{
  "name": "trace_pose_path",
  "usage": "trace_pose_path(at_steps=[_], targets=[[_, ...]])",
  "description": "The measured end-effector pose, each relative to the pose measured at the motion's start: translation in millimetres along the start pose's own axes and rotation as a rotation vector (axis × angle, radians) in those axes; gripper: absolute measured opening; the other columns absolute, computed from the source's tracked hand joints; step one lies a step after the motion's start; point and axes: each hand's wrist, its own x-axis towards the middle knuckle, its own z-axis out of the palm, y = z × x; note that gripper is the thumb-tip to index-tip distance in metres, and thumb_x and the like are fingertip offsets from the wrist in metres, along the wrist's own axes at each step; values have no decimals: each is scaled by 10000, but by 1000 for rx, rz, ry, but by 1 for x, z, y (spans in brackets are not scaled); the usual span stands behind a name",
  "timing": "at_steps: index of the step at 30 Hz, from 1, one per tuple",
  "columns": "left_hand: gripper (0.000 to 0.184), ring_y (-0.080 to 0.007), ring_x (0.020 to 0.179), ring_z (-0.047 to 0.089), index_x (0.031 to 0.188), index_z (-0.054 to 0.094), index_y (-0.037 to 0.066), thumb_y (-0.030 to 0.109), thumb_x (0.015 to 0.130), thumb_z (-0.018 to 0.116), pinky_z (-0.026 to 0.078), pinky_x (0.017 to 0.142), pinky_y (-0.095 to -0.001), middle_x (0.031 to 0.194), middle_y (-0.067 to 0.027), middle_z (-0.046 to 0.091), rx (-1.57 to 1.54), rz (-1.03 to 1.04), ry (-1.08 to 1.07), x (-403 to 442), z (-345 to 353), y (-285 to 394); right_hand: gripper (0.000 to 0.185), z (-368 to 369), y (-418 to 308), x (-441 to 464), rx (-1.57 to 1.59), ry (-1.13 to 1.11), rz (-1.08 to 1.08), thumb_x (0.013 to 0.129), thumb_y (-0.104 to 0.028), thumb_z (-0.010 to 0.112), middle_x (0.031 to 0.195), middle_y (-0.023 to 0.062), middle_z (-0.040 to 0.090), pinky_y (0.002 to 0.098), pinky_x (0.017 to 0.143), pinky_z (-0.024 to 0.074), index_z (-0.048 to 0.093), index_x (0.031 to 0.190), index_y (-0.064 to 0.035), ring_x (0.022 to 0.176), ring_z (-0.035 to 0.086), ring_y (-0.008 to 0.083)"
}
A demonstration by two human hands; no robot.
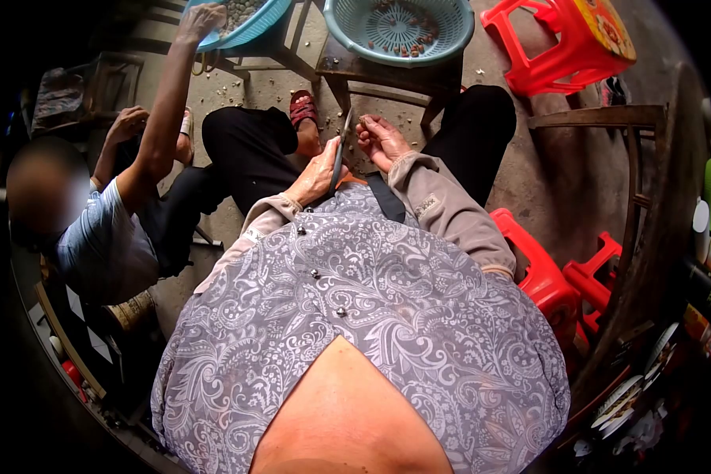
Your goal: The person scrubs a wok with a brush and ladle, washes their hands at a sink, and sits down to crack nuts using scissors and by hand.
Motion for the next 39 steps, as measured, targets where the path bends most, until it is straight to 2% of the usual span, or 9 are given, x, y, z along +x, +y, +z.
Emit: trace_pose_path(at_steps=[6,12,15,24,27,28,31,32,39], targets=[[596,-426,814,588,1304,272,-19,129,808,567,449,675,-456,889,-273,570,245,203,56,5,2,-4,65,4,2,-5,-16,-46,26,896,-115,582,813,19,601,211,586,465,609,938,-74,681,548,91],[542,-388,712,607,1270,302,-22,115,813,560,458,616,-430,770,-215,593,295,222,31,4,-2,-1,71,2,0,-6,-8,-76,44,893,-115,586,788,-1,585,198,553,435,613,940,-68,641,521,79],[542,-449,759,588,1252,285,-23,133,827,582,466,675,-458,817,-245,611,247,192,-35,3,-6,-2,74,1,-2,-4,-51,-79,45,893,-116,587,782,1,583,194,538,426,612,937,-62,631,517,76],[351,-148,623,595,1161,432,-4,170,876,540,461,547,-301,687,-80,600,-181,31,-138,1,-4,-15,110,-8,0,0,-148,-13,63,890,-134,599,785,37,614,205,542,453,617,956,-49,640,548,79],[395,-158,644,613,1198,412,-7,153,861,541,472,567,-298,719,-95,620,-401,-22,-69,-1,-4,-10,114,-4,-1,-1,-115,15,33,893,-140,593,797,57,622,214,552,467,616,954,-46,649,561,87],[472,-211,690,623,1271,365,16,80,834,532,497,640,-304,800,-124,617,-455,-144,-47,0,-7,0,113,-3,-2,-1,-99,22,16,894,-141,593,797,58,622,213,554,468,615,954,-48,649,560,87],[541,-294,789,636,1286,316,6,116,816,561,492,679,-363,861,-206,618,-34,16,54,5,0,-11,107,0,-2,-4,-65,36,-30,893,-147,594,796,55,622,209,557,465,612,952,-59,649,559,87],[546,-396,866,603,1303,286,16,146,836,535,471,753,-428,915,-247,598,71,104,51,5,3,-15,104,1,-2,-4,-65,36,-43,892,-151,597,794,51,621,208,556,461,612,950,-65,650,559,87],[502,-423,868,590,1312,300,27,200,873,472,460,756,-482,950,-256,602,440,169,125,5,9,-8,81,0,5,-3,-142,38,-197,882,-169,616,749,-11,606,206,541,426,610,928,-103,641,551,80]])
